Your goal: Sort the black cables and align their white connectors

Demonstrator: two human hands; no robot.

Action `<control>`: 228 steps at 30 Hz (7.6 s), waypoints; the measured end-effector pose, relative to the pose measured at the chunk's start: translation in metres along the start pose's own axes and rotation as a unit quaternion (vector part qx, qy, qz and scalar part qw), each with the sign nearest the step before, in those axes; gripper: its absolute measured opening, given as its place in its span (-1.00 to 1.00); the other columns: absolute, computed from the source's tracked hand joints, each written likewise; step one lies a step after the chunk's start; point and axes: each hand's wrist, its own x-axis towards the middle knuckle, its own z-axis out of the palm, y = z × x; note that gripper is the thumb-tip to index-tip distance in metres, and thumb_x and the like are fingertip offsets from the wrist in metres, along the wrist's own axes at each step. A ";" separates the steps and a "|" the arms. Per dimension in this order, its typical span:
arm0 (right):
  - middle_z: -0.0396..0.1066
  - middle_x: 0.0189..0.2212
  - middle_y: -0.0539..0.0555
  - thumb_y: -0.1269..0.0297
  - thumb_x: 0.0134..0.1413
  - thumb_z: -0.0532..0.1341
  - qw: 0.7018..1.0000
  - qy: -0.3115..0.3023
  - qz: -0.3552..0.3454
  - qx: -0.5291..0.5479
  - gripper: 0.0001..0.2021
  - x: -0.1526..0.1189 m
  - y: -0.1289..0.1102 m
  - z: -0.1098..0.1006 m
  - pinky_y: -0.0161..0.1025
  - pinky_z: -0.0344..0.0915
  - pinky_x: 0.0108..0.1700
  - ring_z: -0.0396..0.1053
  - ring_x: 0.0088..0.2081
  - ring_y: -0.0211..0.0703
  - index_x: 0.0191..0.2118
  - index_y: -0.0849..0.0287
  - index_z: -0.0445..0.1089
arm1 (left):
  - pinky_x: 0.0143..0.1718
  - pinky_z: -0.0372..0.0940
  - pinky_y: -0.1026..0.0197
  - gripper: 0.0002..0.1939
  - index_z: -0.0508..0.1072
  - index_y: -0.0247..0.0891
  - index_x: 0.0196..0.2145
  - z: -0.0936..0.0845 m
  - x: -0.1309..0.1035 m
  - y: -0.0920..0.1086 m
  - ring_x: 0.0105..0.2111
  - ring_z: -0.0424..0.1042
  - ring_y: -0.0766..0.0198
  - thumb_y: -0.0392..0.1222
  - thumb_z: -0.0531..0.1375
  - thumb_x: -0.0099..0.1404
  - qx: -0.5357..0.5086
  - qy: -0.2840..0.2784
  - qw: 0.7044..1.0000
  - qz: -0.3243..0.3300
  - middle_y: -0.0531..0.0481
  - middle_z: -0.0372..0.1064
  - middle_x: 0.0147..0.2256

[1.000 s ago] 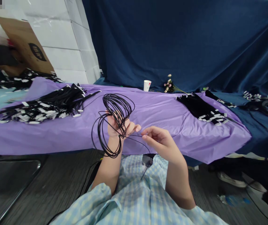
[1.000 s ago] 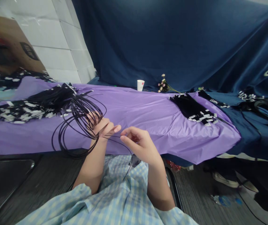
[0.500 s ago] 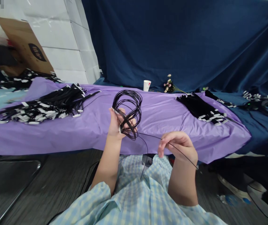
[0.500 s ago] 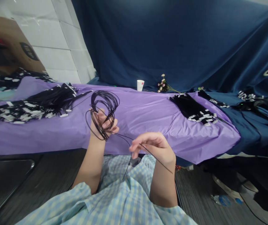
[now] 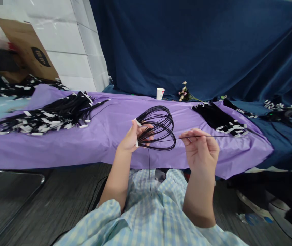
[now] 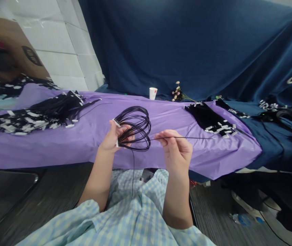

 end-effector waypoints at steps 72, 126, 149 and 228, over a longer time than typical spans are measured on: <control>0.35 -0.42 0.04 0.34 0.14 0.21 0.913 -0.123 -0.044 -0.386 -0.92 -0.001 0.009 0.000 -0.28 0.17 -0.42 0.26 -0.42 -0.25 -0.36 0.15 0.42 | -0.66 0.24 0.29 -0.29 0.56 -0.34 -0.46 0.012 -0.009 -0.005 -0.62 0.42 0.24 0.40 0.00 0.22 0.233 -0.068 0.969 -0.035 -0.18 0.47 -0.55; 0.51 -0.37 0.06 0.08 0.13 0.20 0.933 -0.161 0.293 0.136 -0.75 0.004 0.031 -0.014 -0.18 0.43 -0.24 0.50 -0.38 -0.15 -0.26 0.14 0.50 | -0.53 0.37 0.31 -0.40 0.41 -0.22 -0.15 0.012 -0.002 0.018 -0.61 0.37 0.33 0.30 -0.17 0.36 -0.120 0.160 0.973 0.116 0.05 0.31 -0.59; 0.43 -0.53 -0.10 0.16 -0.06 0.41 0.984 0.145 0.080 0.065 -0.68 0.006 0.031 0.001 -0.35 0.47 -0.38 0.43 -0.48 -0.36 -0.14 0.07 0.47 | -0.79 0.18 0.35 -0.29 0.47 -0.32 -0.12 0.022 -0.010 0.007 -0.67 0.37 0.31 0.40 -0.01 0.23 0.108 0.043 0.993 -0.013 -0.03 0.40 -0.48; 0.01 -0.69 -0.12 0.36 -0.08 0.26 0.933 -0.005 0.008 -0.359 -0.92 -0.010 -0.005 0.005 -0.36 -0.05 -0.54 -0.04 -0.60 -0.39 -0.51 0.22 0.43 | -0.75 0.16 0.37 -0.33 0.40 -0.32 -0.51 0.030 -0.020 0.009 -0.76 0.29 0.36 0.41 -0.01 0.20 0.314 -0.071 0.947 -0.010 -0.01 0.32 -0.70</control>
